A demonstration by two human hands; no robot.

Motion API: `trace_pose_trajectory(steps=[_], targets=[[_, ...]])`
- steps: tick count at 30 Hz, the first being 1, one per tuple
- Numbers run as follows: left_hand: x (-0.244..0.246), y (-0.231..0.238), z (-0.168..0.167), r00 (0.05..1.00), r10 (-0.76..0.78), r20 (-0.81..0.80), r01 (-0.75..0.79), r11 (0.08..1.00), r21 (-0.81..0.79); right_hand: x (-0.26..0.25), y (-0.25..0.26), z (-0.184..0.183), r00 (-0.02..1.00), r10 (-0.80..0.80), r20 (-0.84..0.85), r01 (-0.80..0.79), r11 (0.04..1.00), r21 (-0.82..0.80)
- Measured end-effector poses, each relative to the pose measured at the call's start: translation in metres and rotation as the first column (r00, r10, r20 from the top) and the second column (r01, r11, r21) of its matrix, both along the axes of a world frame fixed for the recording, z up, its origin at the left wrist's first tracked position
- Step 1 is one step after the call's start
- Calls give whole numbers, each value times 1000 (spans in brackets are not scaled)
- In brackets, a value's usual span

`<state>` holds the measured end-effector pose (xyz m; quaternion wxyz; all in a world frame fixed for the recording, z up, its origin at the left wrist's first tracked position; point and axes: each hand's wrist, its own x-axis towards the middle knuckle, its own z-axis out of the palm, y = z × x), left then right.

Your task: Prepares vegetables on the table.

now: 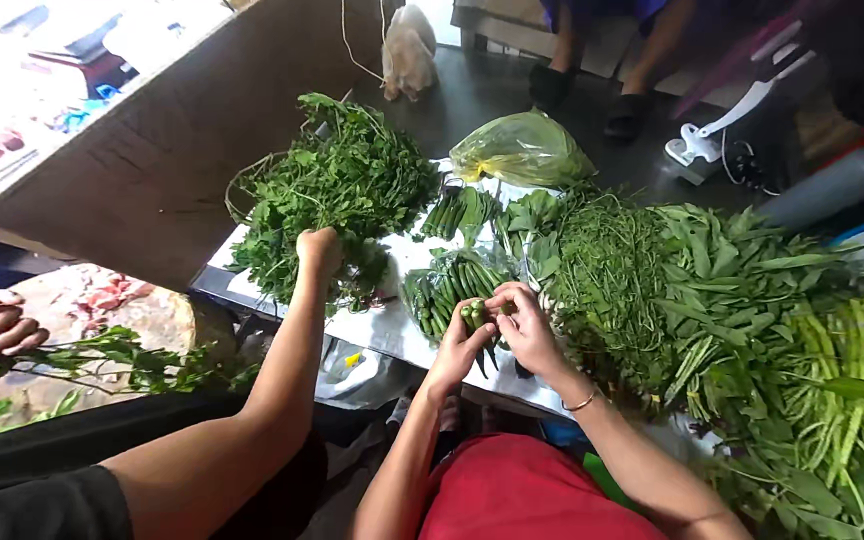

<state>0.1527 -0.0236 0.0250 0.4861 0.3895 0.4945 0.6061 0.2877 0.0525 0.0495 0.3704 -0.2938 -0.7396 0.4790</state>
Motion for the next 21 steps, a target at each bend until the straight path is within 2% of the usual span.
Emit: trace_pose_trajectory(steps=[5, 9, 13, 16, 21], targets=[[-3, -4, 8, 1000, -2, -24, 2, 1000, 14, 3, -7, -2, 986, -60, -154, 48, 996, -78], [-5, -5, 9, 991, -20, -129, 23, 1000, 18, 6, -2, -6, 988, -48, -149, 52, 998, 23], [-4, -5, 9, 976, -37, -215, 42, 999, 18, 5, -4, -2, 980, -35, -198, 10, 992, -124], [-2, -5, 4, 967, -18, -254, 25, 999, 25, 6, -4, 5, 994, -22, -110, -1, 979, -205], [-3, -6, 0, 945, 0, -326, 0, 1000, -2, 7, 1, 16, 991, 43, 125, -13, 973, -230]])
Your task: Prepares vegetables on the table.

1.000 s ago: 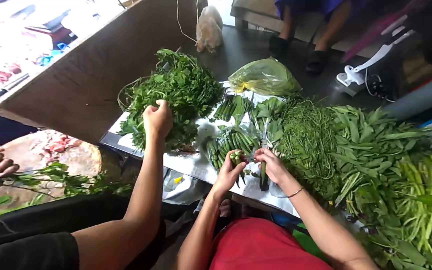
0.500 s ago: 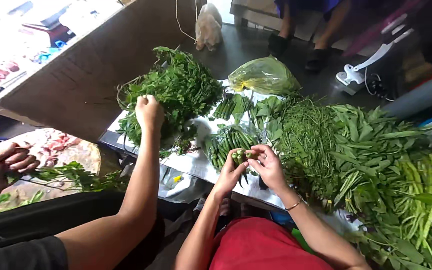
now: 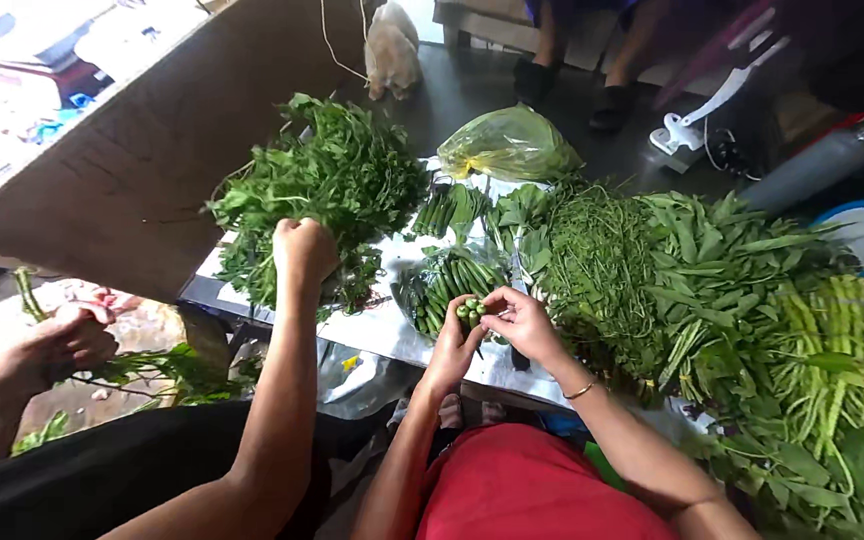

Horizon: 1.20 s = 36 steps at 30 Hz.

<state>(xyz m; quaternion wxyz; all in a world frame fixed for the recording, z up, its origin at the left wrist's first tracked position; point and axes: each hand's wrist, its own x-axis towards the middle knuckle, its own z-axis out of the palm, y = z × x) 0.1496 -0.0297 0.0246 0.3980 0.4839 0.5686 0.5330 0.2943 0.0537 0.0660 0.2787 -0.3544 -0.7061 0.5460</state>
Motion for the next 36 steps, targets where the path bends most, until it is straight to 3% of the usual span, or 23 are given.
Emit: trace_pose_trajectory(steps=[7, 11, 19, 25, 28, 32, 36], targets=[[-1, 0, -7, 995, 53, -79, -52, 998, 17, -7, 1, 8, 979, 103, 177, -127, 983, 129], [-2, -2, -13, 992, 53, -111, -51, 999, 20, -16, -8, -2, 974, 41, 225, -108, 950, 294], [-6, -42, -44, 985, 28, -171, -53, 988, -143, -21, -42, -47, 984, 61, 167, -66, 997, 28], [-5, -77, -67, 990, 107, 95, -76, 957, -282, -8, -48, -73, 957, 268, 114, -248, 954, -168], [-8, -81, -58, 946, 218, 241, -131, 934, -332, -2, -19, -82, 962, 241, 129, -213, 957, -198], [-20, -78, -55, 877, 302, 373, -210, 940, -268, -16, 25, -84, 936, 138, 324, -128, 990, -53], [-30, -74, -49, 847, 303, 436, -239, 951, -195, -56, 36, -96, 835, 217, 506, -331, 932, 147]])
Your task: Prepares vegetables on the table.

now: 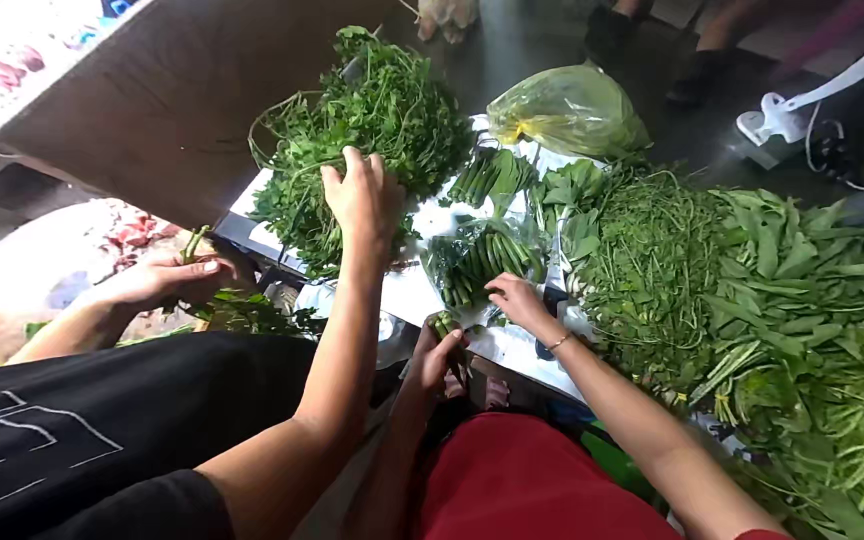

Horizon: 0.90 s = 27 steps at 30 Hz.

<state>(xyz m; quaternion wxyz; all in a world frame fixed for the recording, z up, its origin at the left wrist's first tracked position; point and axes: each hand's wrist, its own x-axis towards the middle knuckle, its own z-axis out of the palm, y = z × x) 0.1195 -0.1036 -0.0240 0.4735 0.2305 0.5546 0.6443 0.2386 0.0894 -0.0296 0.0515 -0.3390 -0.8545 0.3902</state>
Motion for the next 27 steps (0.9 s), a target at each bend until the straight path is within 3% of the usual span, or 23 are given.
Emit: trace_pose_trajectory(steps=[1, 2, 3, 4, 5, 6, 7, 8, 12, 18, 20, 22, 25, 27], targets=[[-1, 2, 8, 999, -4, -45, 4, 1000, 5, -9, -2, -8, 999, 38, 35, -40, 998, 42], [1, 6, 33, 996, -3, -85, -4, 996, -90, -15, -4, -15, 995, 66, 75, -71, 996, 62], [9, 16, 80, 996, 2, -93, -32, 946, -321, -19, -7, -18, 991, 76, 108, -83, 995, 62], [14, 34, 132, 1000, 31, 0, -25, 801, -598, -20, -8, -19, 990, 70, 120, -77, 995, 56], [14, 35, 137, 999, 49, 13, -31, 788, -615, -19, -7, -18, 992, 55, 118, -60, 997, 40], [7, 16, 87, 995, 31, -96, -60, 948, -314, -17, -2, -16, 994, 24, 104, -27, 999, 27], [-2, 6, 41, 995, 38, -90, -44, 997, -63, -15, 5, -13, 995, -16, 103, 13, 1000, 28], [-8, 3, 20, 999, 34, -38, -33, 999, 32, -14, 12, -10, 992, -72, 100, 67, 996, 55], [-9, 10, 18, 997, 10, 73, -10, 1000, 3, -23, 43, -6, 961, -252, 114, 220, 946, 237], [-9, 31, 29, 994, -24, 103, 19, 999, 43, -31, 43, 6, 960, -236, 149, 172, 921, 351], [-12, 39, 28, 995, -30, 96, 21, 996, 87, -26, 44, 13, 963, -264, 43, 244, 932, 267], [-16, 44, 28, 995, -37, 93, 28, 995, 96, -17, 35, 35, 952, -289, -101, 294, 955, 38], [-16, 52, 30, 991, -30, 133, 20, 997, 72, 3, -8, 76, 907, -258, -333, 157, 940, -301], [-13, 57, 32, 987, -50, 150, 39, 996, 75, 13, -33, 84, 868, -255, -427, 87, 923, -374]])
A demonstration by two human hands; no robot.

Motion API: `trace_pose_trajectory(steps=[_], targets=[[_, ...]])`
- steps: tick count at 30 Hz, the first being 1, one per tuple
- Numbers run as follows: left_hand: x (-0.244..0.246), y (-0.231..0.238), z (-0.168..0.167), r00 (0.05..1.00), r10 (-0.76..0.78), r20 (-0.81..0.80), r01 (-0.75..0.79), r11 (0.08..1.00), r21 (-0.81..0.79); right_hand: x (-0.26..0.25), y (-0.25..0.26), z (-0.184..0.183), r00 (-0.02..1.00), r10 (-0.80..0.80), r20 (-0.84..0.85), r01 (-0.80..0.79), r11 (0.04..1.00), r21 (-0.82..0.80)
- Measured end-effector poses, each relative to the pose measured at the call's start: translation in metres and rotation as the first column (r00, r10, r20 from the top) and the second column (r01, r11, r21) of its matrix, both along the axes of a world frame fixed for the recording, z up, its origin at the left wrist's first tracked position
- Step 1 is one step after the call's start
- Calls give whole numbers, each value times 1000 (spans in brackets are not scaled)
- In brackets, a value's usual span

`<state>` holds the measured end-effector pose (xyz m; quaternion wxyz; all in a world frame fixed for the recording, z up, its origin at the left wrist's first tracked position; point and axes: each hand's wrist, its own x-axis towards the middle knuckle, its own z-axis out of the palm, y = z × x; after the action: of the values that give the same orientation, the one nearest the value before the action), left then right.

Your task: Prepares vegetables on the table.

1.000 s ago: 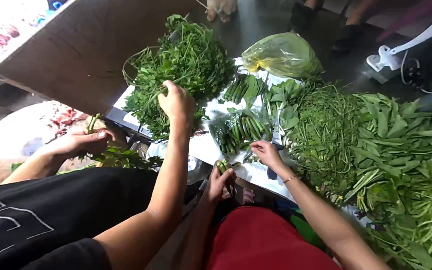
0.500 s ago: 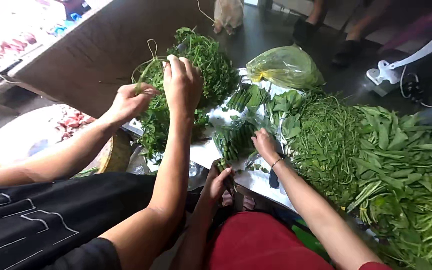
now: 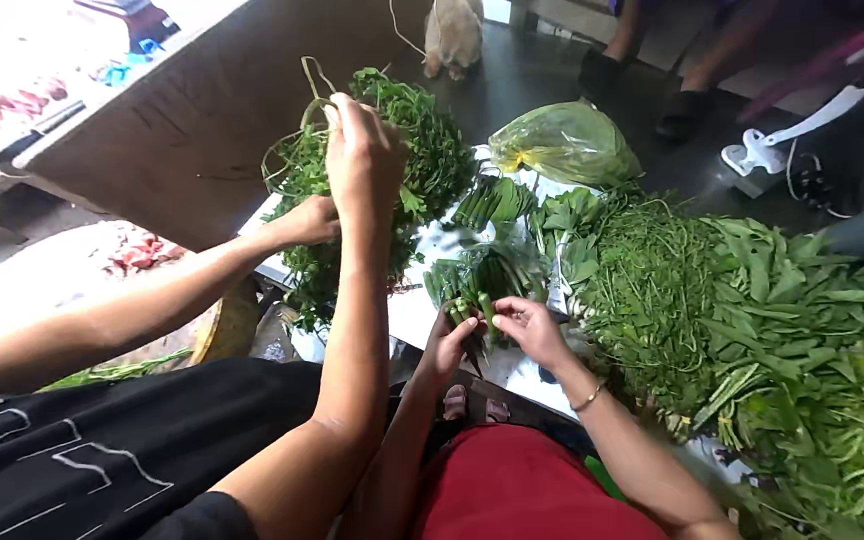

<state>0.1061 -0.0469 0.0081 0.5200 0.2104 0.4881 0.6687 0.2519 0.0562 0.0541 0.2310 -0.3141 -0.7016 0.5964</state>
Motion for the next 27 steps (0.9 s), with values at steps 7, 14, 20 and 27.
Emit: trace_pose_trajectory(steps=[7, 14, 20, 27], targets=[[7, 9, 7, 994, -112, -10, 113, 993, 43, 11, -2, -21, 998, -65, 0, 62, 957, 284], [8, 13, 1, 977, -160, -143, 171, 983, 62, 14, -1, -24, 998, -25, 51, 13, 975, 222], [9, 22, 6, 997, -74, 14, 74, 997, -30, 20, -10, -13, 989, -149, -3, 148, 980, 136], [10, 18, 4, 970, -83, 229, 78, 996, 33, 22, -2, -9, 989, -134, 68, 125, 984, 127]])
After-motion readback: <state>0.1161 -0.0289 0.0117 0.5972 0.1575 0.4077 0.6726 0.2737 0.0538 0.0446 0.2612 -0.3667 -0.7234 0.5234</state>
